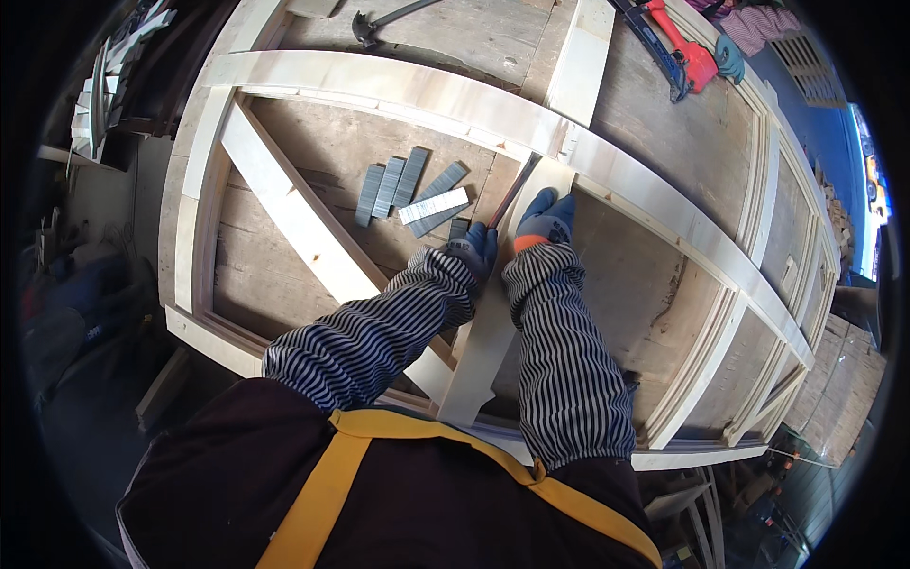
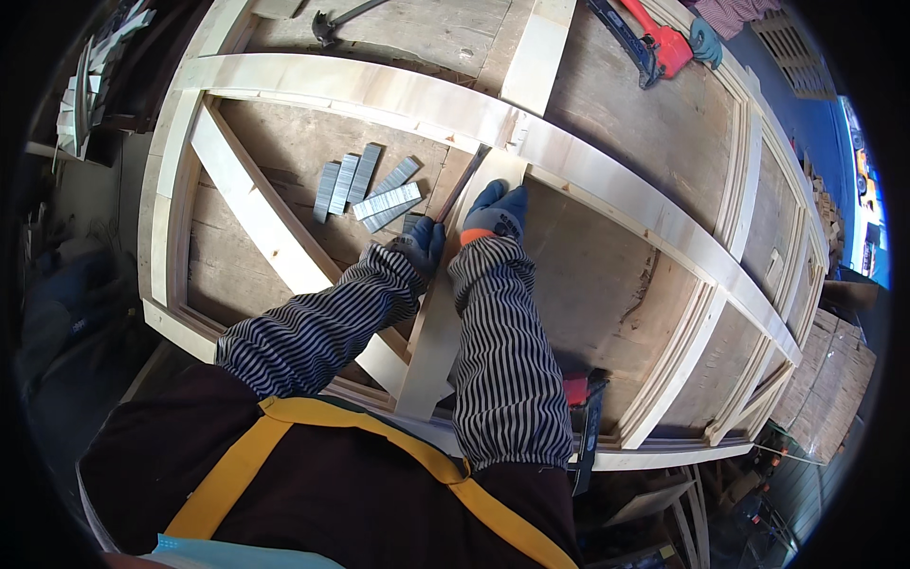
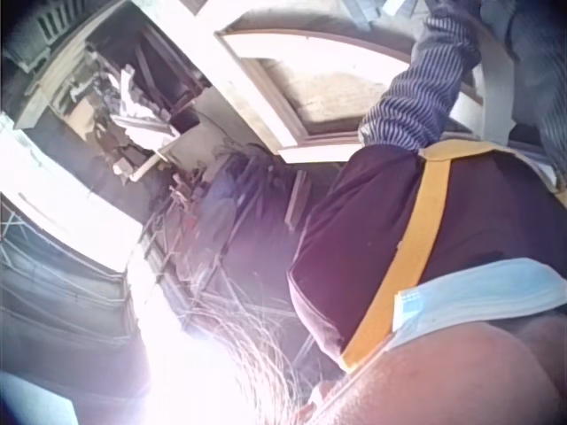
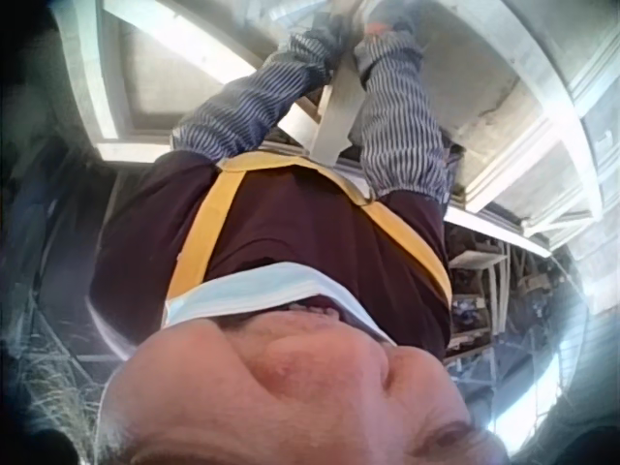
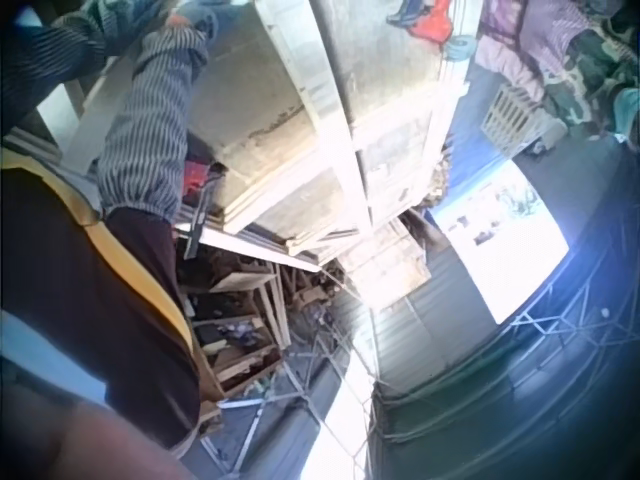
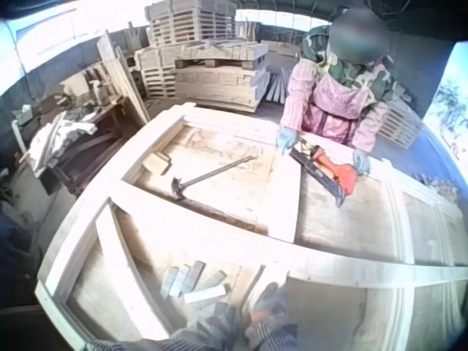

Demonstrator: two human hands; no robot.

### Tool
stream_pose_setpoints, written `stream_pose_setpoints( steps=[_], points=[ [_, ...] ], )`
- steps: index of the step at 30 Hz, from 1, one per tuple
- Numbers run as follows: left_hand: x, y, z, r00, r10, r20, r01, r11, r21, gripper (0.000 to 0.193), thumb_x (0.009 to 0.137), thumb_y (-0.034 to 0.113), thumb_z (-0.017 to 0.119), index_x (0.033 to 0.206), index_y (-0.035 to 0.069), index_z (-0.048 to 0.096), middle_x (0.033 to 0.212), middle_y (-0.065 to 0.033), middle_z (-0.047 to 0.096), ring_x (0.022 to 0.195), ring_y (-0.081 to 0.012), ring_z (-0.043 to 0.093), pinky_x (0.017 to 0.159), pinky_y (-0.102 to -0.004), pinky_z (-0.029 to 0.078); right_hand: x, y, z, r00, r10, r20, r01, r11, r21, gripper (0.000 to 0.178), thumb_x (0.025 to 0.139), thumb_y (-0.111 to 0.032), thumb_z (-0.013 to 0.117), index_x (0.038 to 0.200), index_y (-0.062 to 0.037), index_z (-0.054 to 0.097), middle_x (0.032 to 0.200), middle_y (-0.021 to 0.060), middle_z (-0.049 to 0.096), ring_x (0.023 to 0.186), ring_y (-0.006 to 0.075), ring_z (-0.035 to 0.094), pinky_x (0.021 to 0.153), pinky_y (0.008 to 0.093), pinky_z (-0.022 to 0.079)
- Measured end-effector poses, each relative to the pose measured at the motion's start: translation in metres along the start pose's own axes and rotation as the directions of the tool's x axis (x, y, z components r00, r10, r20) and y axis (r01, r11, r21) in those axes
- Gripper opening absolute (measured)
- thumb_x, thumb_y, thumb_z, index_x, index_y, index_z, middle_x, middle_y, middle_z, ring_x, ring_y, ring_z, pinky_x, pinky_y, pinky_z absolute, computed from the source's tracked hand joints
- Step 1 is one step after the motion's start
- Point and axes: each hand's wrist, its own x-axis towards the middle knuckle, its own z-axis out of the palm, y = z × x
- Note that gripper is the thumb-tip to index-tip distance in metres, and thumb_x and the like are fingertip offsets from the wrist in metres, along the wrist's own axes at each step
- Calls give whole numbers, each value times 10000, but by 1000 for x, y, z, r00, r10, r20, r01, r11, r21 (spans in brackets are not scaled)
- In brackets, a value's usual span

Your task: The person assembles a wooden frame by positioning planks, tapping joints with a hammer, and fastening them with a nail gun. They repeatedly adjust and secure the frame sections while a coworker works nearby.

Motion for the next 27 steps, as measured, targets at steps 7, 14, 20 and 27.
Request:
stream_pose_setpoints(
  steps=[7, 14, 20, 27],
  points=[
    [11, -31, 6, 975, 223, 2, -220, 960, 174, 288, 1020, 365, 541, 1084, 88, 582, 888, -222, 712, 841, -441, 689, 763, -559, 539, -5, 18, 13, 994, -45, -102, 49, 998, 39, 521, 1076, -383, 436, 1297, 74, 552, 1238, 309, 652, 1104, 474, 649, 903, 488, 554],
    [20, -29, 5, 987, 137, 89, -153, 963, 221, 322, 1015, 371, 551, 1133, 75, 601, 987, -239, 720, 943, -431, 702, 845, -531, 555, 4, 14, 9, 994, -72, -78, 73, 997, 10, 498, 1068, -378, 455, 1277, 64, 549, 1229, 286, 655, 1106, 451, 655, 901, 475, 559],
    [25, -17, 2, 991, 123, 58, -131, 976, 176, 255, 1016, 315, 562, 1120, 86, 600, 908, -226, 698, 857, -441, 688, 758, -547, 551, 46, -5, 0, 996, -41, -83, 37, 998, -51, 479, 1061, -373, 472, 1260, 56, 547, 1221, 266, 658, 1108, 432, 660, 898, 464, 563],
    [23, -26, -3, 974, 139, 180, -169, 973, 159, 276, 1000, 323, 573, 1125, 78, 595, 955, -198, 724, 907, -418, 704, 836, -534, 549, 53, 0, 7, 997, -7, -72, 1, 996, -85, 457, 1054, -368, 491, 1240, 46, 544, 1212, 243, 662, 1111, 409, 666, 896, 451, 568]
  ],
)
